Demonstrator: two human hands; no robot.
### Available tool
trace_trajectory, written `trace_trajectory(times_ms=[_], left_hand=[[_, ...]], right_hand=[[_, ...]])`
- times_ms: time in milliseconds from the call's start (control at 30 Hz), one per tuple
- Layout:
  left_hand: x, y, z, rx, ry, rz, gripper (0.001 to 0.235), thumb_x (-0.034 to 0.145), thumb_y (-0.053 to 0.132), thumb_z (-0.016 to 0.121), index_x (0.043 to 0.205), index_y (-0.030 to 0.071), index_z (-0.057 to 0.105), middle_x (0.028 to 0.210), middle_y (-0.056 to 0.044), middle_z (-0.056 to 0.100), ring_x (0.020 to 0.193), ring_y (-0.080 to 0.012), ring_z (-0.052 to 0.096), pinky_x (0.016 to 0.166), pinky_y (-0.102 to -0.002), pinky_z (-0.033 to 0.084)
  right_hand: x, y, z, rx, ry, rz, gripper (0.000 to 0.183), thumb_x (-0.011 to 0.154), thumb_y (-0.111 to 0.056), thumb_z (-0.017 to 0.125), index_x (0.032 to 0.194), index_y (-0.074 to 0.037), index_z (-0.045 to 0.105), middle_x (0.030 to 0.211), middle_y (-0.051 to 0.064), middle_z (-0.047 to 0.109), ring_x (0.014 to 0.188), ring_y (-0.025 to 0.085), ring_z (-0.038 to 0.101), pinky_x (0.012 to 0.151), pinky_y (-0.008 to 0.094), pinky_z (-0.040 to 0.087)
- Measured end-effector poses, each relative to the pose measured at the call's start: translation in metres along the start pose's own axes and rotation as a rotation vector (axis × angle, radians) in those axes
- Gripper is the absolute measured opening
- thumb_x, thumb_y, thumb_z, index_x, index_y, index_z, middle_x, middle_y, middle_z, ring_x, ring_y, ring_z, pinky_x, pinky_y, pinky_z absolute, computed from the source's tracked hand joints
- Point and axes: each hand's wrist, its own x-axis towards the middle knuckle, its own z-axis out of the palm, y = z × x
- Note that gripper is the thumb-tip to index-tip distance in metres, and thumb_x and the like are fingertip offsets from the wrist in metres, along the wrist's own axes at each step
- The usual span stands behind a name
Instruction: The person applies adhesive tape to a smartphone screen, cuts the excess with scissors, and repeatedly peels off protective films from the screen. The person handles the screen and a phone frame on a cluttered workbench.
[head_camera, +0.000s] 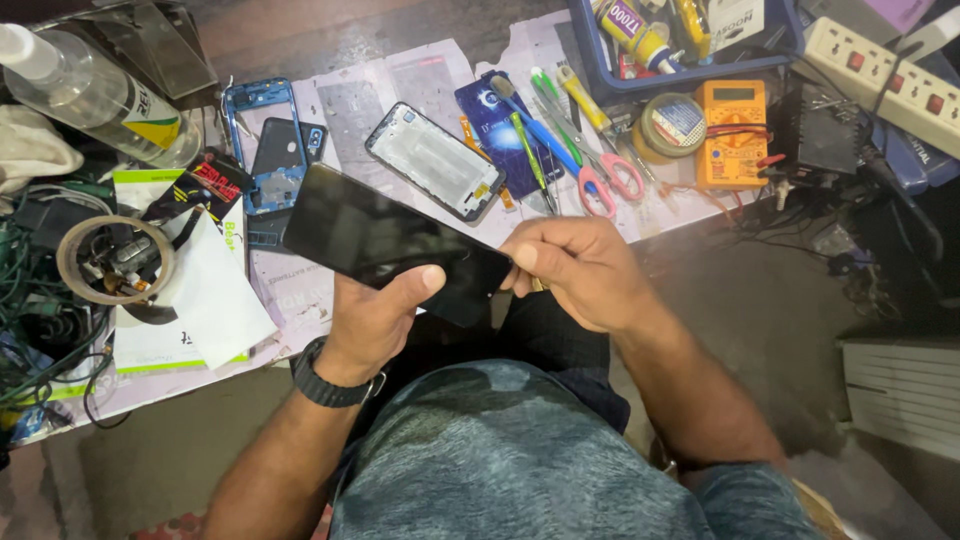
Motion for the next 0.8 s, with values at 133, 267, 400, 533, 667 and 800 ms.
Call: trace_trajectory(times_ms=[133,267,400,533,667,800], left_hand=[[0.003,0.002,0.004,-0.069,0.013,-0.024,0.051,0.089,-0.005,0.074,0.137,-0.001,0.055,0.122,-0.01,0.067,0.113,-0.0223,0.067,0.101,-0.039,0.056],[0.002,0.002,0.001,-0.003,-0.011,-0.001,0.052,0.088,-0.003,0.075,0.137,0.001,0.056,0.122,-0.009,0.067,0.113,-0.0205,0.067,0.101,-0.036,0.055],[-0.001,0.001,-0.003,0.161,-0.043,0.009,0.04,0.092,0.0,0.076,0.13,0.0,0.063,0.117,-0.008,0.069,0.107,-0.0181,0.066,0.098,-0.034,0.055],[0.001,0.007,-0.004,0.348,-0.085,0.009,0.036,0.092,0.002,0.076,0.126,0.001,0.064,0.115,-0.005,0.068,0.106,-0.0144,0.064,0.097,-0.031,0.054],[0.001,0.008,-0.003,0.395,-0.198,0.018,0.036,0.093,0.003,0.074,0.127,0.002,0.063,0.118,-0.003,0.067,0.11,-0.0124,0.063,0.099,-0.03,0.053],[0.001,0.006,0.001,0.411,-0.184,-0.083,0.033,0.09,0.003,0.074,0.122,0.002,0.065,0.111,-0.002,0.068,0.102,-0.0114,0.064,0.092,-0.03,0.055]], right_hand=[[0.003,0.004,0.003,0.106,0.014,-0.024,0.011,0.102,-0.001,0.067,0.108,0.008,0.07,0.096,0.01,0.071,0.082,0.013,0.064,0.075,0.026,0.053],[0.002,-0.002,0.003,0.061,0.035,0.006,0.014,0.095,-0.001,0.07,0.107,0.007,0.071,0.095,0.01,0.071,0.081,0.013,0.066,0.074,0.027,0.054],[0.004,-0.009,-0.004,-0.017,0.032,0.109,0.014,0.094,-0.008,0.07,0.102,0.003,0.072,0.09,0.007,0.072,0.078,0.011,0.067,0.071,0.025,0.055],[0.009,-0.009,-0.001,-0.163,-0.035,0.062,0.016,0.099,-0.013,0.073,0.094,0.001,0.069,0.085,0.001,0.064,0.076,0.006,0.056,0.068,0.023,0.047],[0.015,-0.009,-0.002,-0.282,-0.071,0.138,0.021,0.099,-0.019,0.073,0.087,-0.001,0.068,0.077,-0.003,0.059,0.068,0.005,0.051,0.06,0.023,0.042],[0.02,-0.012,-0.003,-0.284,-0.108,0.171,0.02,0.097,-0.02,0.072,0.088,-0.003,0.067,0.076,-0.004,0.057,0.066,0.004,0.049,0.057,0.023,0.04]])
